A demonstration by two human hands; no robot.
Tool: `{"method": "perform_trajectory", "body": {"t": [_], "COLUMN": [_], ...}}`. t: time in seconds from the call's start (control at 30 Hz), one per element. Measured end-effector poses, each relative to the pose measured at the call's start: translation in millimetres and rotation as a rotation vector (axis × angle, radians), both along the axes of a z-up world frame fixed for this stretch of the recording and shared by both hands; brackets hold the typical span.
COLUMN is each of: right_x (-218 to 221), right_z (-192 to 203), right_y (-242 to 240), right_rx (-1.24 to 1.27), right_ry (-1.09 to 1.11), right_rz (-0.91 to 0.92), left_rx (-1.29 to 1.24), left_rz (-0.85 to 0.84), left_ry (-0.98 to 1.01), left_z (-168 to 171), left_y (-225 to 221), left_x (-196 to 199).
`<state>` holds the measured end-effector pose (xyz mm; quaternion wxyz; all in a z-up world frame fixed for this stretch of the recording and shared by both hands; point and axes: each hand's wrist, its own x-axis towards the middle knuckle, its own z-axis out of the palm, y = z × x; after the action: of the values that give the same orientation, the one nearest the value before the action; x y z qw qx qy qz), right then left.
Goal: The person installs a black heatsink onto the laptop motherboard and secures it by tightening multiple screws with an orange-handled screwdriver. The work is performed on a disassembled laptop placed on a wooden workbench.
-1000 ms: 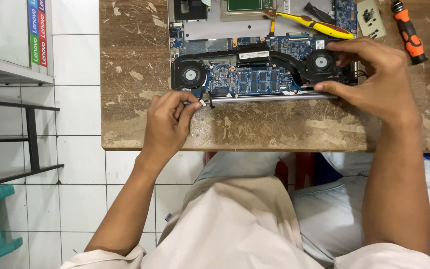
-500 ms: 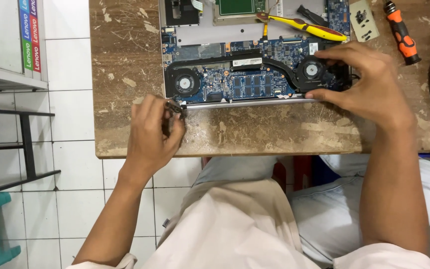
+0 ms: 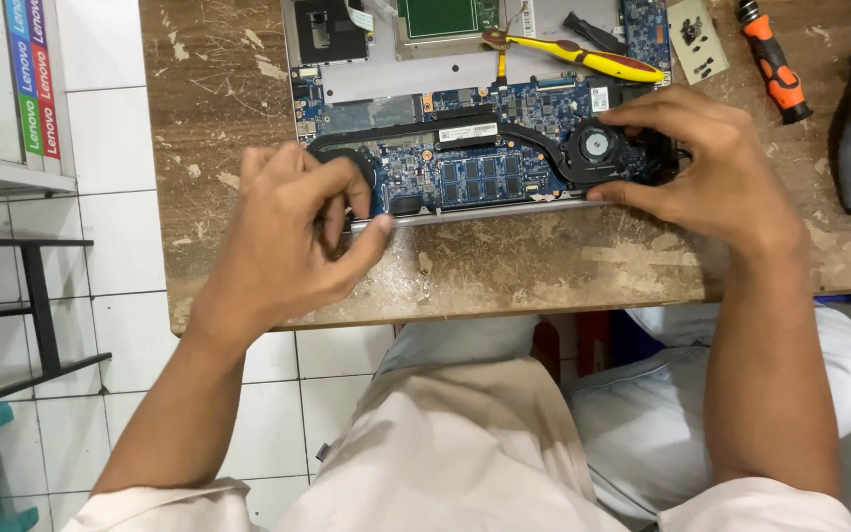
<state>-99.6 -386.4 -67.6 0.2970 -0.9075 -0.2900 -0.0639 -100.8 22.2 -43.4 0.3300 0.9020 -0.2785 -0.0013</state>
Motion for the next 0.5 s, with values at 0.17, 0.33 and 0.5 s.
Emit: {"method": "perform_trajectory", "body": {"t": [0.17,0.33,0.5], "right_x": [1,1,0], "right_z": [0,3,3], "right_y": [0,1,-3], "right_rx": [0.0,0.014,-0.002], "right_ry": [-0.033,-0.007,0.019], "right_rz": [0.018,0.031,-0.002], "left_rx": [0.146,0.405,0.387], "left_rz": [-0.028,-0.251,-0.283], "left_ry": [-0.328,-0.249,-0.143], "left_z": [11,-4,-6], "left_y": [-29,-60,-66], "left_x": [45,94,95]}}
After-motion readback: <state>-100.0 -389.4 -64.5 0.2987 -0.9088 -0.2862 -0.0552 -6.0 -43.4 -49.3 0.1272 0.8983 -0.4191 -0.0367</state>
